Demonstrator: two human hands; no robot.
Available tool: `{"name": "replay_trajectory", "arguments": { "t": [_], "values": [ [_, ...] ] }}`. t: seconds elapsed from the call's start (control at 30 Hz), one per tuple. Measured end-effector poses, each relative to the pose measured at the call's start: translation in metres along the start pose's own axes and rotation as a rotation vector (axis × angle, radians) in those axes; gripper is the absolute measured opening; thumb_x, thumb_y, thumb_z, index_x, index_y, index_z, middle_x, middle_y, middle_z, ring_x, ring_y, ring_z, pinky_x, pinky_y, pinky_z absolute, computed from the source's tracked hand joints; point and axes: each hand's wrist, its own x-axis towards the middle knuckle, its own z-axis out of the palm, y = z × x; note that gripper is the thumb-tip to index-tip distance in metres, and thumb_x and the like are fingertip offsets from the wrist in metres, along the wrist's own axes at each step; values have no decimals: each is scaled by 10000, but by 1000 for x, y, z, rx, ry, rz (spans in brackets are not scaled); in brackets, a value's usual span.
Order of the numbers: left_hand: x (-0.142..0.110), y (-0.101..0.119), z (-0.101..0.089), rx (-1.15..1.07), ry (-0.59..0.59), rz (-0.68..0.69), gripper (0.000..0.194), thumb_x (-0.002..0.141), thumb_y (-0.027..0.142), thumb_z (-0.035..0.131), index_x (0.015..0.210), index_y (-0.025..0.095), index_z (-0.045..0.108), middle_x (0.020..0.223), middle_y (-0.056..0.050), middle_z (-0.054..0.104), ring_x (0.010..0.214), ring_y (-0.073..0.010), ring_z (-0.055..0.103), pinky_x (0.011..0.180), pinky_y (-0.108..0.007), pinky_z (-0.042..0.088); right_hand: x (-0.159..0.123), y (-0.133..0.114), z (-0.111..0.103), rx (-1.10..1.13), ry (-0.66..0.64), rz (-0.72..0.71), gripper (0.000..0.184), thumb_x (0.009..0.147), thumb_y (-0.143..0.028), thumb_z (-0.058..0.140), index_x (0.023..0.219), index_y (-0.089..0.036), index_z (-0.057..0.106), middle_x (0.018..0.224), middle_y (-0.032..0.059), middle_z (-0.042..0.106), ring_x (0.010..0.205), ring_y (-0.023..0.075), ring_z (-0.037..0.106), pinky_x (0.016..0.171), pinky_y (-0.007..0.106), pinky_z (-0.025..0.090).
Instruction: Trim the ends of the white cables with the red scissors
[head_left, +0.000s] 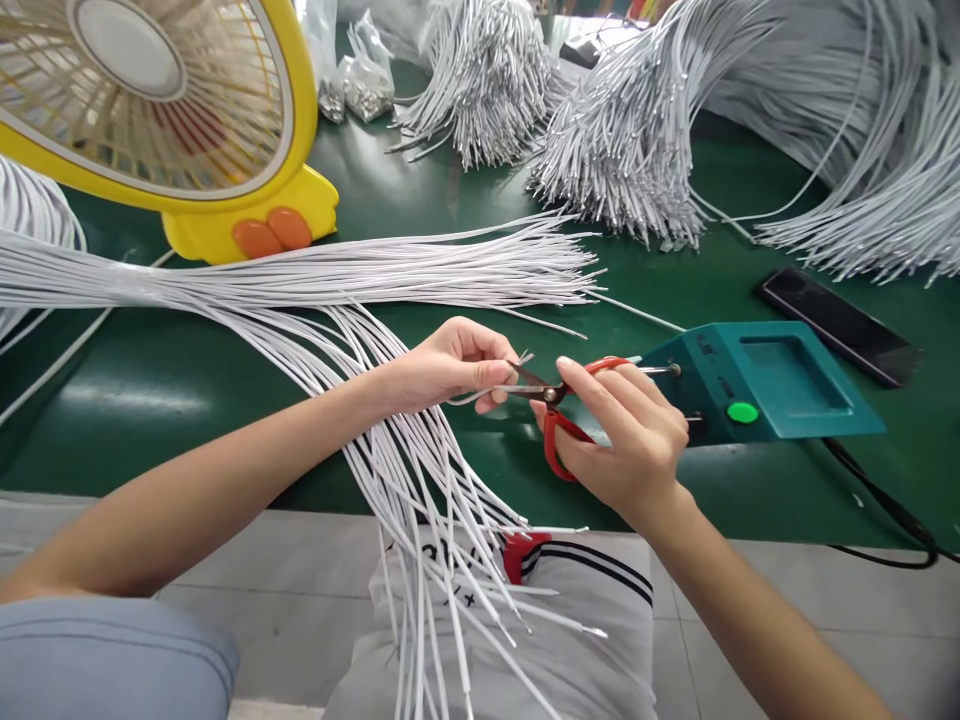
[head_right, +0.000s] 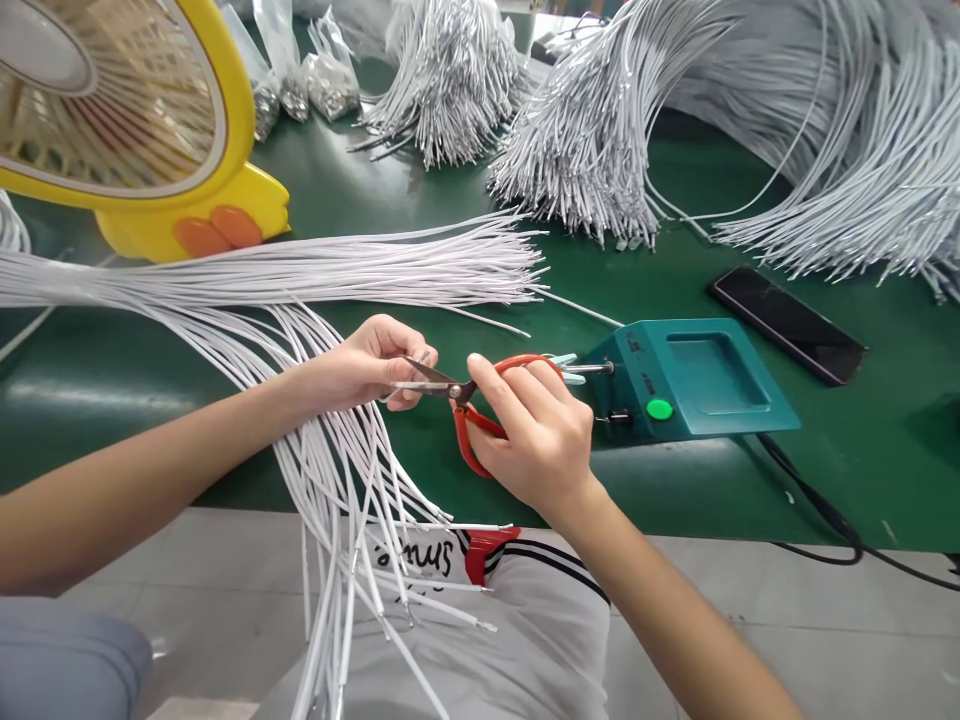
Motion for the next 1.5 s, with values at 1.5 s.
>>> {"name": "replay_trajectory", "arguments": {
  "t": [1.5],
  "values": [
    [0, 1, 1, 85, 32, 70, 203, 784, 266, 711, 709, 81, 677, 594, -14, 564, 470, -40, 458, 454, -175, 328, -8, 3, -1, -53, -180, 66, 244, 801, -233, 659, 1017, -128, 615, 654, 13, 630, 579, 121, 553, 598, 233, 464]
  ]
}}
